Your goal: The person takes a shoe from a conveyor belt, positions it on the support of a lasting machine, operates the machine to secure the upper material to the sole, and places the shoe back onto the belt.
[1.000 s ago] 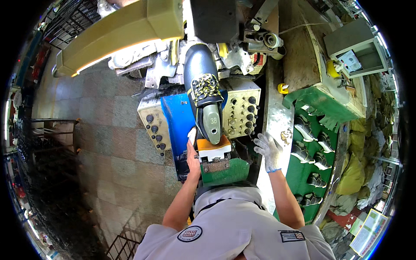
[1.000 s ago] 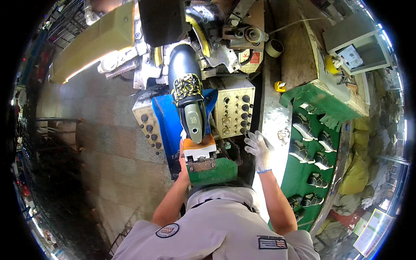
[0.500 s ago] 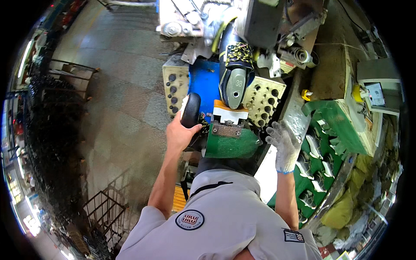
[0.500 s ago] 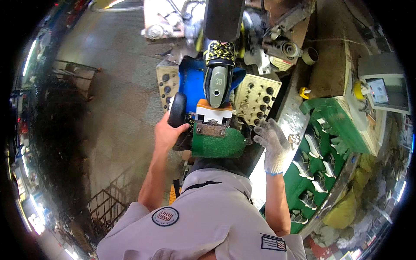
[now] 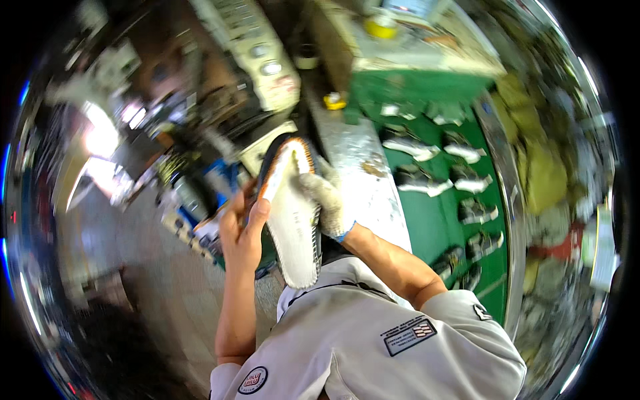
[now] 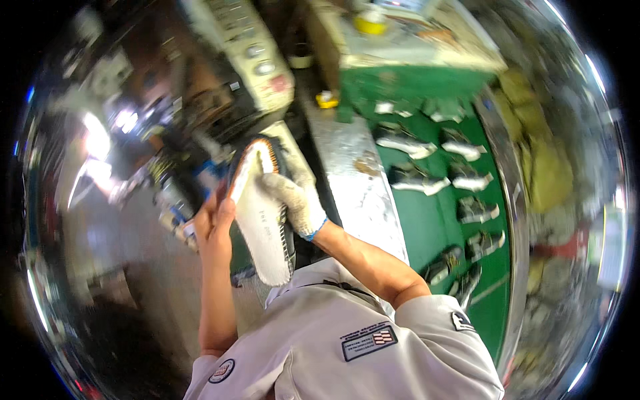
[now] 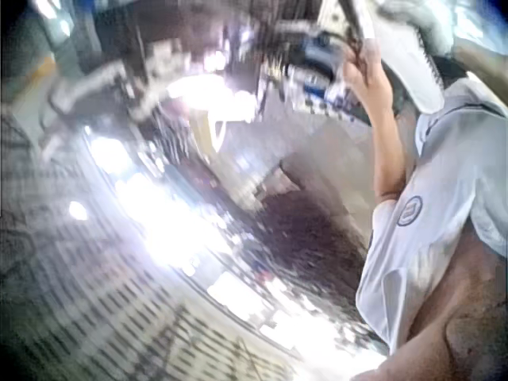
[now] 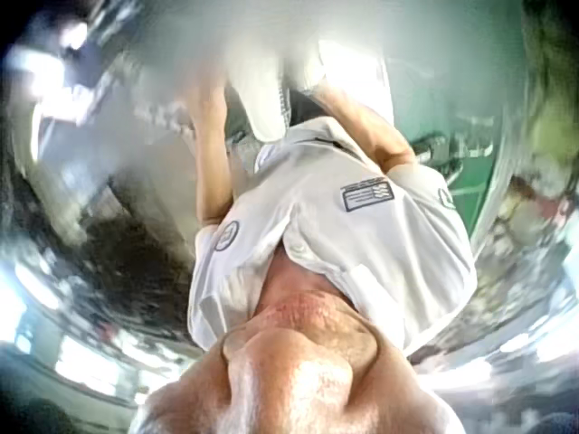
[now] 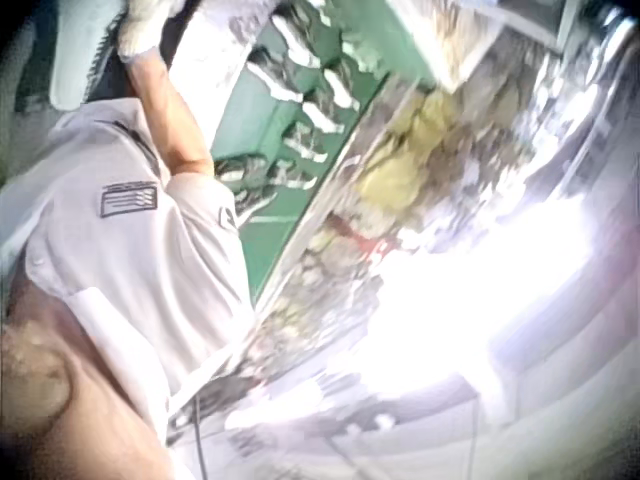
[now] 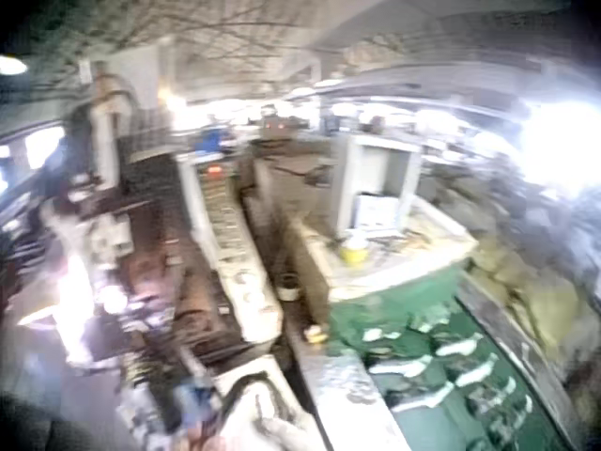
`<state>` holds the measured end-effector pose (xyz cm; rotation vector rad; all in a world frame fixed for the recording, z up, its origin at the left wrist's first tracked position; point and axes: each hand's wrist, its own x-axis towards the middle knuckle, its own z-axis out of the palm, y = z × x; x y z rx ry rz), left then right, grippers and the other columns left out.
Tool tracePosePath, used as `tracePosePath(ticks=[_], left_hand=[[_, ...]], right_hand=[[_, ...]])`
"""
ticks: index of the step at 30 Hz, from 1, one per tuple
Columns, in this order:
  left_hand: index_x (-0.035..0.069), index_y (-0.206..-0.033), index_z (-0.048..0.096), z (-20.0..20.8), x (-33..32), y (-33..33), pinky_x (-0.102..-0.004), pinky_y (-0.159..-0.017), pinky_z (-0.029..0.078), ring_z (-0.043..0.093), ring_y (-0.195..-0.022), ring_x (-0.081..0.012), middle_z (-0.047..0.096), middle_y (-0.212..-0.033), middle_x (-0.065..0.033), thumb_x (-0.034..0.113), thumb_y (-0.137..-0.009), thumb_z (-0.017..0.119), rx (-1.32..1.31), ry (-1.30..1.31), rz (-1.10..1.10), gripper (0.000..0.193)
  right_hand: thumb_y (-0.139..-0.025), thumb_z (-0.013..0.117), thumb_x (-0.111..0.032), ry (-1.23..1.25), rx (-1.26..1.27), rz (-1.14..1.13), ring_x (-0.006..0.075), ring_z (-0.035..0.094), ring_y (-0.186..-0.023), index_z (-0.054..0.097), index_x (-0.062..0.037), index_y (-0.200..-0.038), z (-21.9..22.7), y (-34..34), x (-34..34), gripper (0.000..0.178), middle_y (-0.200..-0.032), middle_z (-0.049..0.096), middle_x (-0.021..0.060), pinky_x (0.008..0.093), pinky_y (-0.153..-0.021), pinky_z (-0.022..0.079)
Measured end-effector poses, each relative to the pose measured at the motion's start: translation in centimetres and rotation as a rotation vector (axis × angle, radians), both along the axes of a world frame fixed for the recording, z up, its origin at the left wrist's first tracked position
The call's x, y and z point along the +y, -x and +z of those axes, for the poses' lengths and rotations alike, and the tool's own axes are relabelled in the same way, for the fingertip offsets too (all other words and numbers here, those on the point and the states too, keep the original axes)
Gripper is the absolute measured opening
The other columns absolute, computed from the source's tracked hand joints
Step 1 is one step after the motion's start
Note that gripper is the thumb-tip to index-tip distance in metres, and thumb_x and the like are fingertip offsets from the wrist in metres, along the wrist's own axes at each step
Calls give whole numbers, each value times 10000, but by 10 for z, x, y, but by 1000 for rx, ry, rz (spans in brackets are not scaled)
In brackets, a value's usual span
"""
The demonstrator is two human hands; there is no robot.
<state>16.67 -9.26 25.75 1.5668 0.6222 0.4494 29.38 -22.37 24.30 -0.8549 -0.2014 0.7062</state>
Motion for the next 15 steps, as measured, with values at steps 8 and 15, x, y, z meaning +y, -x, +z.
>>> tracePosePath(ticks=[8,15], left_hand=[[-125,-1296,603,-111,-156,-125,-364,-931,506,657,-1020,-244,672,-1205,-181,283,-959,711,231,633,-496,541],[-102,-1288,608,-141,-250,-136,-327,-883,549,701,-1050,-250,709,-1154,-183,276,-979,689,515,164,-970,495]], right_hand=[[-859,716,-374,363,-35,-415,156,623,-990,616,20,-1300,-96,-39,-201,600,-1114,695,88,322,-896,507],[-846,669,-578,1369,260,-494,277,700,-958,682,21,-1177,-114,11,-510,685,-1032,734,171,366,-886,524]])
